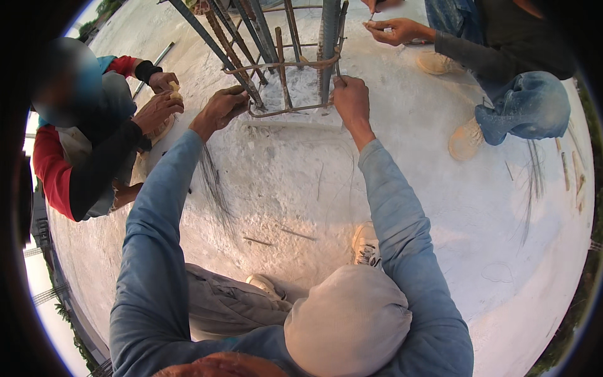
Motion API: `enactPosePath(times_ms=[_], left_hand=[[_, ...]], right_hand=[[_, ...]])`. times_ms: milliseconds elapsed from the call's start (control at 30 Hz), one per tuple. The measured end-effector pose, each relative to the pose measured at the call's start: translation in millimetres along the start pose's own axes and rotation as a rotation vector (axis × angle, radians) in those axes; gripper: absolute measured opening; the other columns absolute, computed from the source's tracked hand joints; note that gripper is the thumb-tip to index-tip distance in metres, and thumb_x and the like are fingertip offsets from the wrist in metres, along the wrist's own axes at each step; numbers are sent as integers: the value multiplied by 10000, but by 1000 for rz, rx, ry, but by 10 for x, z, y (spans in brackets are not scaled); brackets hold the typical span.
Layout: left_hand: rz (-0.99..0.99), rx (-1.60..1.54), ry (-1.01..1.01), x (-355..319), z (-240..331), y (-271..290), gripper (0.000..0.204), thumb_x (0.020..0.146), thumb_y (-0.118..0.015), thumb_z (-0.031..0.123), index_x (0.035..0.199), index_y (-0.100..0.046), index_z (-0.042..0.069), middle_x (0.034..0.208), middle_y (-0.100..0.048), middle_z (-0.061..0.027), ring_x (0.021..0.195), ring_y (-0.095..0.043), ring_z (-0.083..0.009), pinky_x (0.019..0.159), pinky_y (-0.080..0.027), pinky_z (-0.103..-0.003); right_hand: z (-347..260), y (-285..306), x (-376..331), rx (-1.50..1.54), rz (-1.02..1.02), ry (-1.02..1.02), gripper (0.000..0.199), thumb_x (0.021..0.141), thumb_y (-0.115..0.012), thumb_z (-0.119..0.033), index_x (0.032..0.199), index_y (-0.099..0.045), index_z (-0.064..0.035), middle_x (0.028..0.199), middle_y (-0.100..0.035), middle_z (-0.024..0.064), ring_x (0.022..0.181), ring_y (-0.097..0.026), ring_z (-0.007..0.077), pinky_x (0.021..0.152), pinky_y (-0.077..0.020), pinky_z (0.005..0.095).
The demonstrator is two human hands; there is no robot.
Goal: The person sits on the ground and uses a metal bar to bend and secure rebar ties around a vertical rebar cage. Two other workers assist by holding the structure and tightening ties. The person repeatedly positions the bar and twists the ties to fasten the rebar grid.
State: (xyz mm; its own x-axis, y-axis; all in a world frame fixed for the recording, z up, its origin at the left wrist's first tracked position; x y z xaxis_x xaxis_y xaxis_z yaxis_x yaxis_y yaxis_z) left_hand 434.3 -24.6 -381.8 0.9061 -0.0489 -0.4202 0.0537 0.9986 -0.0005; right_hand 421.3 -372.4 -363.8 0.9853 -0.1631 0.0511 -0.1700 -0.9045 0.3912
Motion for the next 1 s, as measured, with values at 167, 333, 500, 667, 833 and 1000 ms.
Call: enactPosePath(times_ms=[167,333,500,667,833,1000], left_hand=[[-28,-194,-57,-63,-38,-42,364,1055,-614,93,1394,-602,-38,1064,-647,-36,909,-636,-128,849,-599,-273],[-35,-209,-160,-136,310,20,403,1052,-593,50,1435,-542,-64,1102,-646,-63,942,-645,-147,923,-608,-289],[-97,-321,-88,-227,256,-12,358,1068,-599,96,1402,-574,-30,1068,-619,-26,948,-625,-111,858,-577,-247],[-135,-320,-96,-114,226,36,360,1057,-625,119,1385,-594,-26,1087,-633,-35,964,-642,-122,934,-609,-254],[-70,-354,-64,-54,184,42,326,1045,-648,130,1340,-623,-9,1095,-633,-47,973,-649,-120,895,-617,-240],[-158,-298,-66,-87,156,17,240,1053,-629,110,1280,-601,40,1106,-652,-45,965,-658,-132,910,-625,-308]], right_hand=[[-41,-4,-34,224,-71,-117,292,1050,-581,-200,956,-733,30,686,-607,21,539,-479,79,500,-373,267],[-131,2,-16,262,-44,-33,281,1051,-582,-190,963,-722,37,688,-597,25,524,-473,96,486,-372,280],[-121,-3,-86,380,-21,-130,242,1039,-602,-177,997,-704,38,682,-573,18,520,-462,104,478,-358,288],[-157,-57,-8,402,12,-160,225,1028,-613,-175,1014,-694,34,691,-537,10,522,-453,102,467,-343,292],[-144,-62,67,341,-11,-145,226,1037,-603,-179,1003,-688,28,698,-523,8,515,-436,101,458,-331,287],[-121,-47,1,283,-140,-177,221,1071,-565,-174,985,-661,5,713,-533,16,493,-434,106,435,-333,293]])
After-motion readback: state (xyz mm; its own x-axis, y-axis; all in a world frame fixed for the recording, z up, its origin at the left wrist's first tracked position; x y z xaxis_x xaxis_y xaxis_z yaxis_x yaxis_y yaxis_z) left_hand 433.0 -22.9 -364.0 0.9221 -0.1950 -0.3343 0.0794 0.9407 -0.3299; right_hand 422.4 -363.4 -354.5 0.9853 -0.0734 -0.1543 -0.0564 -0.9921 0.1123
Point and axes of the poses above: each hand's wrist, its own x-axis towards the middle knuckle, its own y-axis out of the back of the hand, z = x × y, the point moved 4 cm from there along x, towards the middle knuckle
